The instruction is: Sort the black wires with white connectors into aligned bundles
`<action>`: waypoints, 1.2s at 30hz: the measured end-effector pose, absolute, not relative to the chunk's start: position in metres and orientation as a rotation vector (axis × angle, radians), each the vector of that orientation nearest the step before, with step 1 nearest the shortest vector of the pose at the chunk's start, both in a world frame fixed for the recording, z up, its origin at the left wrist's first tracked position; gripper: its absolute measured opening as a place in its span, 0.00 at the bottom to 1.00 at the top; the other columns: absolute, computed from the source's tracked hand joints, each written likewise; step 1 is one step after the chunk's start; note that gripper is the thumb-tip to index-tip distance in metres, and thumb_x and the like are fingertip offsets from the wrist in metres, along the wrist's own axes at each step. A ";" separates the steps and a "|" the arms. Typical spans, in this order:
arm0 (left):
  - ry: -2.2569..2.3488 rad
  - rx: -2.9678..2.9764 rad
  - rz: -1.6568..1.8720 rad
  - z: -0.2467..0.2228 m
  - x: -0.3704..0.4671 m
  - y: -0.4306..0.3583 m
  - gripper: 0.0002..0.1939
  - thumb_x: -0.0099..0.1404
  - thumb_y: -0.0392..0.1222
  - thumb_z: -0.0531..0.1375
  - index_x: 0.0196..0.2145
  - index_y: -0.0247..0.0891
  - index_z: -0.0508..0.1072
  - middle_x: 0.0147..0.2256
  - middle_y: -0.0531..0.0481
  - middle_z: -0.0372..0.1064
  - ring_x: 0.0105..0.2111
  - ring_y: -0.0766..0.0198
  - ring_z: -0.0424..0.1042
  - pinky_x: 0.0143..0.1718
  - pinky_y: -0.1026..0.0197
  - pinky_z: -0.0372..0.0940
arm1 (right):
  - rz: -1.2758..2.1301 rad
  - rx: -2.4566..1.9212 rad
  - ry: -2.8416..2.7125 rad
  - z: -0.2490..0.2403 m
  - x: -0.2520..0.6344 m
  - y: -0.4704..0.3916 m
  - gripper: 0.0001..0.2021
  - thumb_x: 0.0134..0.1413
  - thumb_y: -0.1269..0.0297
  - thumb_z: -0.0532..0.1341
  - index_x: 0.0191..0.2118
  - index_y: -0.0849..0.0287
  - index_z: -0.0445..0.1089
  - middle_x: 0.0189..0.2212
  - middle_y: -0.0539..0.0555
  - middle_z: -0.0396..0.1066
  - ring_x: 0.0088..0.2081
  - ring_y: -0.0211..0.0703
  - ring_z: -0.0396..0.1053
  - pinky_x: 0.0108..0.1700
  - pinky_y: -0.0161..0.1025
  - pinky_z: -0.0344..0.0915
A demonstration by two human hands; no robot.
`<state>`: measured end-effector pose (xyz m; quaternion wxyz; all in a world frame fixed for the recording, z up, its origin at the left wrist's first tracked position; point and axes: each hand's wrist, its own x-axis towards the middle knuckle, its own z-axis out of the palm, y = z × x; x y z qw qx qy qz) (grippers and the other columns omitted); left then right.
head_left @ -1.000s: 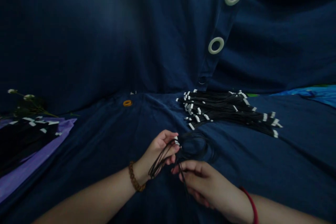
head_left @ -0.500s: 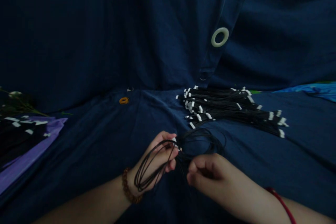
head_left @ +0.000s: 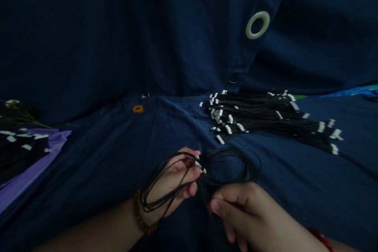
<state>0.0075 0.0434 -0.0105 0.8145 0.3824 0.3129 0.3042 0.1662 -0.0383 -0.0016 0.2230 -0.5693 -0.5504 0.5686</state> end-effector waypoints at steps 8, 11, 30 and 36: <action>0.762 0.873 0.673 -0.007 0.011 0.042 0.21 0.49 0.38 0.66 0.40 0.38 0.64 0.25 0.59 0.62 0.17 0.79 0.63 0.16 0.78 0.54 | 1.301 -1.611 -1.662 -0.010 0.167 -0.040 0.17 0.59 0.57 0.47 0.28 0.61 0.65 0.22 0.50 0.66 0.22 0.32 0.64 0.23 0.29 0.57; 0.765 0.904 0.675 -0.014 0.012 0.045 0.18 0.52 0.37 0.64 0.40 0.38 0.64 0.27 0.57 0.63 0.18 0.80 0.63 0.16 0.77 0.53 | 1.180 -1.640 -1.736 -0.015 0.169 -0.041 0.12 0.57 0.63 0.47 0.30 0.60 0.65 0.24 0.50 0.68 0.25 0.34 0.65 0.27 0.30 0.59; 0.730 0.850 0.723 -0.009 0.012 0.042 0.18 0.50 0.35 0.65 0.38 0.36 0.65 0.25 0.58 0.60 0.16 0.79 0.61 0.14 0.77 0.50 | 1.234 -1.782 -1.996 0.042 0.185 -0.051 0.19 0.38 0.75 0.51 0.39 0.55 0.64 0.22 0.44 0.71 0.23 0.34 0.69 0.23 0.26 0.58; 0.738 0.819 0.743 -0.012 0.011 0.046 0.19 0.51 0.36 0.65 0.40 0.36 0.65 0.25 0.57 0.62 0.16 0.79 0.62 0.14 0.78 0.52 | 0.840 -2.008 -2.272 0.024 0.173 -0.056 0.20 0.40 0.76 0.52 0.42 0.55 0.67 0.24 0.52 0.71 0.26 0.45 0.70 0.25 0.34 0.58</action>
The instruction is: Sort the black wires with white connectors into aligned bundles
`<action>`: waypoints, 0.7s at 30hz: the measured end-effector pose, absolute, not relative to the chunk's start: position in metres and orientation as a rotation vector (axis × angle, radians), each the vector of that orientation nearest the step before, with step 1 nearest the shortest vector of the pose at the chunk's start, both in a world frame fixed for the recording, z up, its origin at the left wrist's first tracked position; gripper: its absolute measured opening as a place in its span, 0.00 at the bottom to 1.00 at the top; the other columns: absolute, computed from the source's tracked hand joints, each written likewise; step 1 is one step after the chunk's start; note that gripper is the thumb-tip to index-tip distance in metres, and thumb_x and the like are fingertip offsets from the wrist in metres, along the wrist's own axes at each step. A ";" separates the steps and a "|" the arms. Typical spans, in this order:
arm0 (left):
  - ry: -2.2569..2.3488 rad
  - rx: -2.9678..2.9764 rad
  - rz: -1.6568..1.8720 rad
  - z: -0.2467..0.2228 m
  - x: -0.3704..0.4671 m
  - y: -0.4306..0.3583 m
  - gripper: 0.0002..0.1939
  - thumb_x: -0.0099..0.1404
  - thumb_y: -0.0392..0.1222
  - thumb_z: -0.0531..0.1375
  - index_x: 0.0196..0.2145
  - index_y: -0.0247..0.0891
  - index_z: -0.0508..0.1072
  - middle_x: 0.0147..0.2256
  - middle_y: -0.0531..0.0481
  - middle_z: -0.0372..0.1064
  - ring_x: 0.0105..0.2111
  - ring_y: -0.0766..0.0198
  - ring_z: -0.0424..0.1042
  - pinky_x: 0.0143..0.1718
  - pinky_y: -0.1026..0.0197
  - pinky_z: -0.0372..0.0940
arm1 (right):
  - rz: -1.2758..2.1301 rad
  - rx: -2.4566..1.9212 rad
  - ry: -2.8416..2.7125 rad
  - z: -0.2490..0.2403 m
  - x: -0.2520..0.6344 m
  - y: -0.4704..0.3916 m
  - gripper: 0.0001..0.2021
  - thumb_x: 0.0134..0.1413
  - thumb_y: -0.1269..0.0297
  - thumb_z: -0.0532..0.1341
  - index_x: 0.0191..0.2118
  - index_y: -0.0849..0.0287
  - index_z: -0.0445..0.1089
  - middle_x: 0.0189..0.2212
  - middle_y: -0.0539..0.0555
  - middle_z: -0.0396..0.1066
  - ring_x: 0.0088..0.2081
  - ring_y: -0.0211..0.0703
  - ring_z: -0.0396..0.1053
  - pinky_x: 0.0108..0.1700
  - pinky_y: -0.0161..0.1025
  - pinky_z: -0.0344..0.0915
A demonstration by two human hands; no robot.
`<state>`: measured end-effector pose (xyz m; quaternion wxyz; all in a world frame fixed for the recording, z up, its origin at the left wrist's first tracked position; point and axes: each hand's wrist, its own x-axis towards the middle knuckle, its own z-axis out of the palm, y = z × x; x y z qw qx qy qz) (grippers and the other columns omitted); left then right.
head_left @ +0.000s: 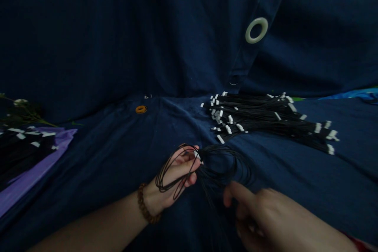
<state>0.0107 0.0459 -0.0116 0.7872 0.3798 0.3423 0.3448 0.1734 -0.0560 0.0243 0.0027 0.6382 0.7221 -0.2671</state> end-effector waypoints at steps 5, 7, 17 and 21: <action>0.692 0.798 0.760 -0.012 0.009 0.046 0.17 0.50 0.35 0.65 0.38 0.37 0.67 0.25 0.58 0.62 0.16 0.80 0.62 0.14 0.79 0.54 | -0.979 1.974 2.391 0.035 0.189 -0.056 0.19 0.42 0.76 0.51 0.40 0.53 0.69 0.25 0.51 0.71 0.27 0.43 0.70 0.27 0.34 0.60; 0.697 0.789 0.738 -0.011 0.008 0.045 0.17 0.50 0.35 0.66 0.38 0.37 0.67 0.25 0.58 0.63 0.16 0.80 0.62 0.14 0.79 0.55 | -1.529 1.933 2.319 0.048 0.199 -0.050 0.11 0.44 0.75 0.52 0.32 0.56 0.69 0.23 0.50 0.71 0.25 0.38 0.70 0.27 0.31 0.61; 0.690 0.779 0.748 -0.008 0.010 0.042 0.18 0.50 0.35 0.66 0.39 0.36 0.66 0.26 0.56 0.64 0.15 0.79 0.62 0.13 0.78 0.53 | -2.724 2.314 2.093 0.078 0.237 -0.039 0.03 0.48 0.63 0.62 0.28 0.54 0.72 0.21 0.48 0.71 0.21 0.28 0.65 0.23 0.27 0.56; 0.675 0.779 0.739 -0.009 0.010 0.043 0.17 0.51 0.35 0.65 0.39 0.37 0.65 0.27 0.56 0.63 0.15 0.79 0.62 0.13 0.77 0.52 | -1.896 2.595 2.775 0.077 0.238 -0.033 0.13 0.52 0.46 0.55 0.32 0.47 0.70 0.33 0.47 0.67 0.33 0.31 0.65 0.35 0.29 0.62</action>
